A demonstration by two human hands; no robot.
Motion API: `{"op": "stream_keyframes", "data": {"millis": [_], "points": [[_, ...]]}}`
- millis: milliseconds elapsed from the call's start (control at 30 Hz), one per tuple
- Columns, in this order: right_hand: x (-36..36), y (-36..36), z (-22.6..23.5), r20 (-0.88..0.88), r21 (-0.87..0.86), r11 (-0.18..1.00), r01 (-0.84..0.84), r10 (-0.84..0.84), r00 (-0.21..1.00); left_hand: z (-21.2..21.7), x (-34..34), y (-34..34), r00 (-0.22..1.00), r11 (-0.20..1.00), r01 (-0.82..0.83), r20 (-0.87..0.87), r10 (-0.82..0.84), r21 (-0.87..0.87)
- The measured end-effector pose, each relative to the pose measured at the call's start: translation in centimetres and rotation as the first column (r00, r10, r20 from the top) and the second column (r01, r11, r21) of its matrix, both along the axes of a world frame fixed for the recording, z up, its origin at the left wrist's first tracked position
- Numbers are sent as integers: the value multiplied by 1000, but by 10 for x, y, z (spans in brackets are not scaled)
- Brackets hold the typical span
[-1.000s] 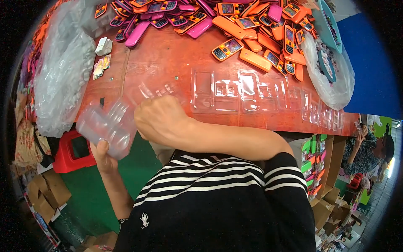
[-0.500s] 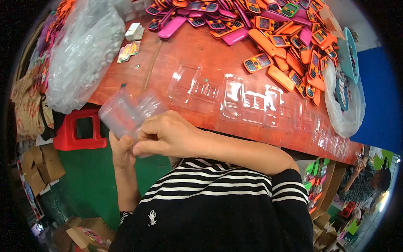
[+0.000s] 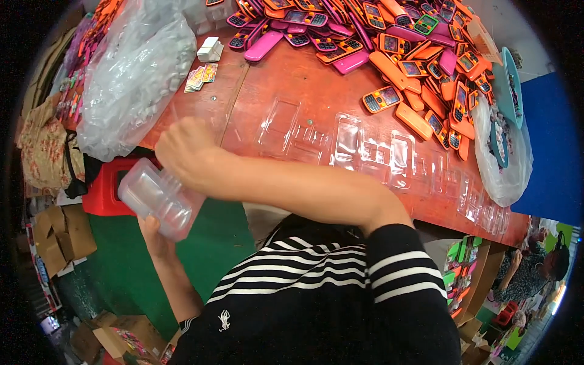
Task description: Assembling colorful toy mobile phones by inserting candy packets, stickers, and internal plastic components into phone cases.
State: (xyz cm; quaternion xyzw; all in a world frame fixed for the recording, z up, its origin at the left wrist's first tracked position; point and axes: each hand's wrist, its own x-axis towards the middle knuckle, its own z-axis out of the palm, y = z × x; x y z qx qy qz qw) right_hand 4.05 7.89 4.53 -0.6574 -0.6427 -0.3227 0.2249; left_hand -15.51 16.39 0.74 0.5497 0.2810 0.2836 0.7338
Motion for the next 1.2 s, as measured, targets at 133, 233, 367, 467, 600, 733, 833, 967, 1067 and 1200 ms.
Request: {"op": "stream_keyframes", "data": {"millis": [133, 233, 367, 467, 600, 733, 833, 967, 1067, 1200], "points": [[24, 34, -23, -193, -326, 942, 85, -155, 969, -9, -7, 1, 994, 994, 101, 45, -98, -52], [39, 40, -34, -298, -541, 829, 141, -346, 890, -5, -3, 0, 999, 998, 26, 24, -24, -58], [41, 27, -13, -442, -529, 843, 94, -369, 817, -7, -6, 8, 999, 995, 17, 36, -13, -97], [23, 9, 25, -694, -503, 837, -216, -242, 678, -8, 2, 7, 999, 994, -4, 46, 9, -110], [-18, -19, 17, -955, -70, 792, -606, 123, 271, -3, 18, 0, 987, 995, 101, 127, -98, -18], [-25, -19, 2, -987, 126, 788, -603, 160, 4, 4, 21, -3, 989, 995, 19, 147, -4, -98], [-24, -15, 2, -954, 81, 747, -660, -133, -268, -2, 15, 1, 987, 998, -6, 157, 17, -68], [-25, 5, 20, -905, 22, 968, -249, 125, 406, -14, -3, 24, 975, 978, -174, 121, 188, -119], [-27, 42, 36, -493, -281, 956, -81, -71, 867, -10, -17, 33, 956, 953, -294, 1, 295, 68], [-30, 106, 11, -324, -392, 913, -110, -25, 946, -24, -37, 31, 972, 973, -224, -60, 227, 57]]}}
